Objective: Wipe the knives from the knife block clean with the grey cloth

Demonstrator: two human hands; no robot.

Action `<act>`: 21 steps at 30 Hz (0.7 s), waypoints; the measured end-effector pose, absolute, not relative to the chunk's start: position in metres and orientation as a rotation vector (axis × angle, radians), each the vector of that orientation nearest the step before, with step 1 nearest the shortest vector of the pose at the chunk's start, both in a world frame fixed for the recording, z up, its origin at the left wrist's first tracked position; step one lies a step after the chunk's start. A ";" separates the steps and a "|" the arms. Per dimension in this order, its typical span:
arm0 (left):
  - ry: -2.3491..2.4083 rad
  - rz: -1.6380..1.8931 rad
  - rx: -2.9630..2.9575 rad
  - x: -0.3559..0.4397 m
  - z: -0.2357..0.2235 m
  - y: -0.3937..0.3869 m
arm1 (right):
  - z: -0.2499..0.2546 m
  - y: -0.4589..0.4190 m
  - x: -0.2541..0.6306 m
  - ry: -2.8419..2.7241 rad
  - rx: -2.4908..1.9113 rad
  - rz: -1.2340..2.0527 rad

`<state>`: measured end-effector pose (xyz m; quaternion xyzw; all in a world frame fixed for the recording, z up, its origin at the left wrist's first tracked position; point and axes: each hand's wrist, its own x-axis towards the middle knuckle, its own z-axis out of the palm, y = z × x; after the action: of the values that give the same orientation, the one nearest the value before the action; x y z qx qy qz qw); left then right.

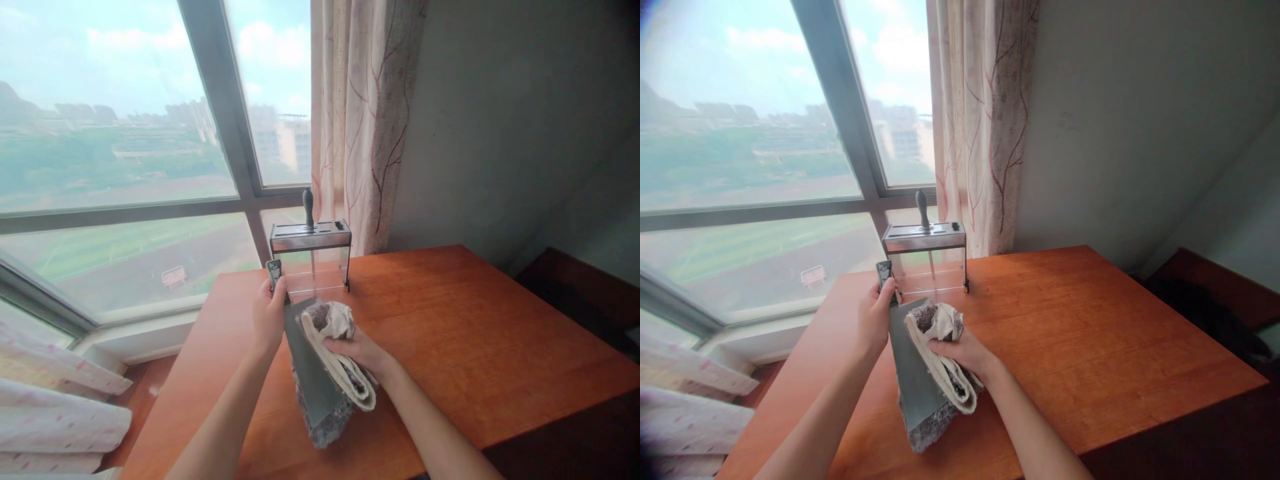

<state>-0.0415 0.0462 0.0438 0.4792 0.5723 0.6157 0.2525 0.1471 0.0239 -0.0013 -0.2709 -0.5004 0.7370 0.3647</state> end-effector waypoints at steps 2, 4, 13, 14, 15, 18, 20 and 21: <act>1.578 1.704 1.247 -0.049 0.044 0.048 | 0.000 0.022 0.147 -1.244 -0.736 1.940; 1.589 1.711 1.211 -0.052 0.045 0.049 | 0.002 0.021 0.148 -1.153 -0.779 2.009; 1.445 1.584 1.260 -0.047 0.041 0.050 | -0.006 0.031 0.170 -0.712 -0.665 2.372; 1.457 1.582 1.262 -0.048 0.041 0.050 | -0.008 0.032 0.173 -0.718 -0.620 2.375; 1.466 1.587 1.250 -0.049 0.041 0.050 | -0.009 0.032 0.175 -0.728 -0.582 2.364; 1.469 1.638 1.148 -0.052 0.043 0.051 | -0.008 0.034 0.180 -0.732 -0.531 2.258; 1.453 1.687 1.059 -0.054 0.045 0.051 | -0.006 0.035 0.182 -0.724 -0.523 2.152; 1.442 1.706 1.022 -0.055 0.046 0.051 | -0.004 0.035 0.183 -0.727 -0.516 2.114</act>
<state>-0.0550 0.0509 0.0459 0.3918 0.5529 0.6542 0.3358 0.1827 0.0350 -0.0043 -0.2048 -0.2888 0.8399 0.4113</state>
